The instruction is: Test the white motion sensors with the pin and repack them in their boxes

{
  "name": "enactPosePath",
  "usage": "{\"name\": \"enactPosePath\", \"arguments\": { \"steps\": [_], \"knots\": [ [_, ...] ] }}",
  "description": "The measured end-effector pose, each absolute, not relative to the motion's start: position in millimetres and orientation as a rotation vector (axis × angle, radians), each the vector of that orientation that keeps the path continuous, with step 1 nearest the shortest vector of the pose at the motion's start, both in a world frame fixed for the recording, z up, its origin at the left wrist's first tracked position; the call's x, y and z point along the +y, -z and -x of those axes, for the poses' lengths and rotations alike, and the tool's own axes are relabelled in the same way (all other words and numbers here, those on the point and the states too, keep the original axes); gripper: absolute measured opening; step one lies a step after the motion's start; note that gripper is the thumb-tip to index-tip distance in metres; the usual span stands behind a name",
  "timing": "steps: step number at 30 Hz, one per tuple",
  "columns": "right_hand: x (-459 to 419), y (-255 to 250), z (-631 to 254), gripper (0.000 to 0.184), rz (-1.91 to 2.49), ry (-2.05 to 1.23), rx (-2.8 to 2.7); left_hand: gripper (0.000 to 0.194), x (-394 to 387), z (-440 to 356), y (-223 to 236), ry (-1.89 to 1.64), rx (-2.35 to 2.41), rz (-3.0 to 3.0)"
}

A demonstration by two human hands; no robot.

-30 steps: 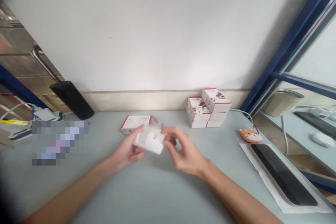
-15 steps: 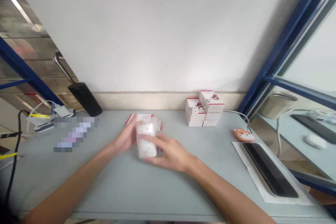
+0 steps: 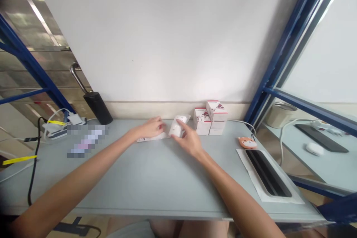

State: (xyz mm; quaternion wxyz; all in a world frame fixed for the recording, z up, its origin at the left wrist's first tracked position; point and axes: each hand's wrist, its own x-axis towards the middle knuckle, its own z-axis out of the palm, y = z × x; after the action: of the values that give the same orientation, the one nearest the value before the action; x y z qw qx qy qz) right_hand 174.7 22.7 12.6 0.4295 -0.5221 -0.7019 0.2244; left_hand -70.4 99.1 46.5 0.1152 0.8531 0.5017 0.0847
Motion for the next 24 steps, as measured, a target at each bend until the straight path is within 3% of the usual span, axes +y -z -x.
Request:
{"name": "enactPosePath", "arguments": {
  "steps": [8, 13, 19, 24],
  "knots": [
    [20.0, -13.9, -171.5, 0.072, 1.244, -0.532, -1.678, 0.062, 49.2, 58.4, -30.0, -0.525, 1.363, -2.535],
    [10.2, -18.6, -164.5, 0.066, 1.167, -0.417, -1.653, 0.045, 33.5, 33.1, -29.2, -0.94, 1.244, -2.459],
    [1.1, -43.2, -171.9, 0.059, 1.093, -0.268, -1.566, 0.043, 37.7, -2.3, -27.3, -1.534, 1.345, -2.085],
    [5.2, -56.8, -195.1, 0.052, 1.074, -0.014, -1.805, 0.028, 31.1, -36.9, -16.0, -1.778, 1.371, -1.745]
  ]
}}
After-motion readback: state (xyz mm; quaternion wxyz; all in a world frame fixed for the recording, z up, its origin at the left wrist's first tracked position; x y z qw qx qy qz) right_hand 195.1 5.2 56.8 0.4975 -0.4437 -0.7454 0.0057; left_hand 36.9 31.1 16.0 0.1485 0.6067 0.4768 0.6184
